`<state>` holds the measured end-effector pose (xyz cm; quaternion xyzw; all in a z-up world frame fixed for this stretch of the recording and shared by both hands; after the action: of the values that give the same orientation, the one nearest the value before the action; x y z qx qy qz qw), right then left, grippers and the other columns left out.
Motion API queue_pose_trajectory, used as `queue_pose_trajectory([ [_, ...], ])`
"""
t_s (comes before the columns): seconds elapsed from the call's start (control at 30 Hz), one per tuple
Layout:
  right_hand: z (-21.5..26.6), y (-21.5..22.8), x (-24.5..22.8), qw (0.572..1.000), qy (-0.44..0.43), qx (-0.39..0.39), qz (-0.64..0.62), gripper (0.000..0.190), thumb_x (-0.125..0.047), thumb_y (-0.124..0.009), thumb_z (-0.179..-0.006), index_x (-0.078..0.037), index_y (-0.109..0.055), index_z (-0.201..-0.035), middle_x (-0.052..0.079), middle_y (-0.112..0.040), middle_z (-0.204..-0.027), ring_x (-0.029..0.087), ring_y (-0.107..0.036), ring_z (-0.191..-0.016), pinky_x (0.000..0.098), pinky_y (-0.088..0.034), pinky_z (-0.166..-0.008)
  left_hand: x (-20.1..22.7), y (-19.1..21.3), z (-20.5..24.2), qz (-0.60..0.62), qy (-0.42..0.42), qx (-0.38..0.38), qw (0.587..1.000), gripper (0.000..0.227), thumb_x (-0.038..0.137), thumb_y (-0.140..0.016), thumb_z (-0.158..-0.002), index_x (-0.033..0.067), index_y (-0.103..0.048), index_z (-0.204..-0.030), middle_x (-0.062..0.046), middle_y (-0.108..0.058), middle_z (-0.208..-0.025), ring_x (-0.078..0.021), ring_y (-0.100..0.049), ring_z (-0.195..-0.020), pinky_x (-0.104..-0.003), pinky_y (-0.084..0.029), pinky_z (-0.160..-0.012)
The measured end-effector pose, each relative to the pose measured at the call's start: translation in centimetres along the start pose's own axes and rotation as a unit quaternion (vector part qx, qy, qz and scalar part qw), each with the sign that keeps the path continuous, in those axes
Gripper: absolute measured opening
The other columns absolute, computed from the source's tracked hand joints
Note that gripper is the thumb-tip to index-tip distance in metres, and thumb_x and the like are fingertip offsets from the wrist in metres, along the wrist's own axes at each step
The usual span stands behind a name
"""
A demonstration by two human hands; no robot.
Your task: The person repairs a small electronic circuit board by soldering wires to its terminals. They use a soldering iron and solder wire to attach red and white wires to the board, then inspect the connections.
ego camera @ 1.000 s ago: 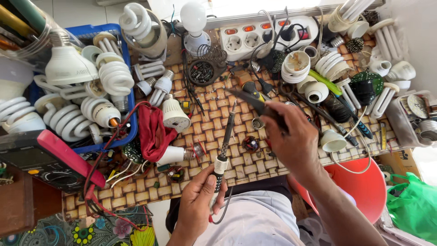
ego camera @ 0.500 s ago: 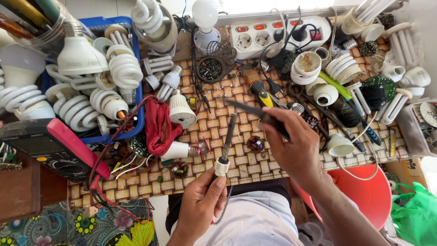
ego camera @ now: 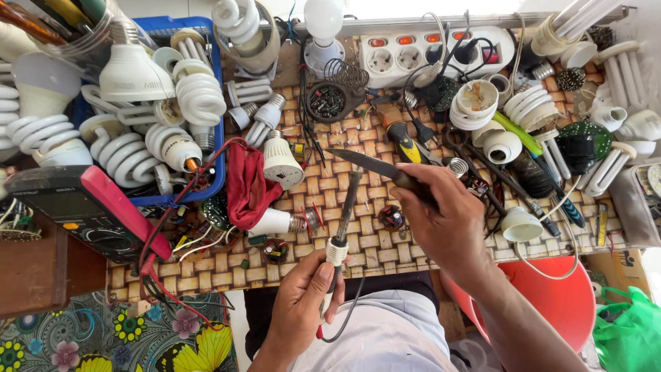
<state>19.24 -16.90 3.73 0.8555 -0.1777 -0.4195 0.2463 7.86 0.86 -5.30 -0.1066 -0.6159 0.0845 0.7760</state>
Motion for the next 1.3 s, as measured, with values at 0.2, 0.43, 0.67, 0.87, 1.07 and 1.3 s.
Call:
queue_pose_trajectory([
  [0.2,0.2,0.5,1.0,0.997,-0.029,0.026,0.067,0.025,-0.019,-0.068,-0.102,-0.005,-0.065,-0.122,0.011,-0.074,-0.113,0.025,-0.071,-0.097,0.036,-0.054,-0.083,-1.7,0.5,0.4,0.093,0.05,0.015,0.994,0.048,0.029,-0.047,-0.104,-0.0065,-0.067,-0.13,-0.01,-0.055,-0.077,-0.0139,-0.049,-0.052,-0.025,-0.041,-0.037],
  [0.43,0.5,0.1,1.5,0.997,-0.039,0.03,0.057,0.027,-0.013,-0.073,-0.099,0.0,-0.067,-0.122,0.016,-0.074,-0.115,0.028,-0.072,-0.102,0.0386,-0.057,-0.089,-2.8,0.7,0.4,0.189,0.058,0.004,0.98,0.051,0.028,-0.05,-0.103,-0.0143,-0.065,-0.127,-0.013,-0.051,-0.076,-0.0147,-0.046,-0.05,-0.022,-0.034,-0.032],
  [0.67,0.9,-0.1,1.2,0.997,-0.059,-0.001,0.04,0.029,-0.015,-0.071,-0.098,-0.001,-0.063,-0.122,0.014,-0.073,-0.111,0.024,-0.071,-0.092,0.0337,-0.058,-0.077,-3.6,0.0,1.0,0.29,0.117,-0.017,0.95,0.052,0.026,-0.053,-0.102,-0.0205,-0.063,-0.125,-0.014,-0.049,-0.074,-0.0156,-0.045,-0.048,-0.023,-0.032,-0.03],
  [0.87,1.2,0.1,-0.2,0.999,-0.036,0.024,0.024,0.026,-0.016,-0.073,-0.097,-0.003,-0.065,-0.119,0.012,-0.074,-0.109,0.022,-0.07,-0.092,0.0326,-0.054,-0.081,-3.2,0.1,0.9,0.3,0.117,-0.017,0.946,0.052,0.031,-0.052,-0.102,-0.0165,-0.064,-0.119,-0.012,-0.046,-0.071,-0.0138,-0.041,-0.045,-0.023,-0.03,-0.03],
  [1.07,0.7,-0.1,1.1,0.997,-0.047,0.018,0.06,0.027,-0.019,-0.071,-0.1,-0.003,-0.063,-0.12,0.013,-0.073,-0.109,0.023,-0.07,-0.089,0.034,-0.057,-0.073,-3.5,0.1,0.4,0.294,0.124,-0.027,0.947,0.051,0.035,-0.05,-0.103,-0.0138,-0.063,-0.112,-0.009,-0.044,-0.07,-0.0129,-0.04,-0.045,-0.023,-0.029,-0.03],
  [1.3,0.0,-0.7,2.3,0.992,-0.112,0.024,0.045,0.029,-0.018,-0.074,-0.098,-0.005,-0.067,-0.123,0.01,-0.075,-0.112,0.023,-0.071,-0.092,0.0339,-0.055,-0.08,-3.3,0.1,-0.1,0.345,0.11,-0.059,0.93,0.048,0.033,-0.049,-0.103,-0.013,-0.061,-0.107,-0.009,-0.042,-0.067,-0.0124,-0.037,-0.043,-0.022,-0.026,-0.03],
])
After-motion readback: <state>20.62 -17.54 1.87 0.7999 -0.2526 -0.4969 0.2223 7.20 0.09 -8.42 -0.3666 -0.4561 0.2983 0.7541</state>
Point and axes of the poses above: each hand's wrist, its own z-axis away from the middle knuckle, its own y-axis out of the back of the hand, x = y × z, the point moved 8 cm from there along -z, towards the middle knuckle
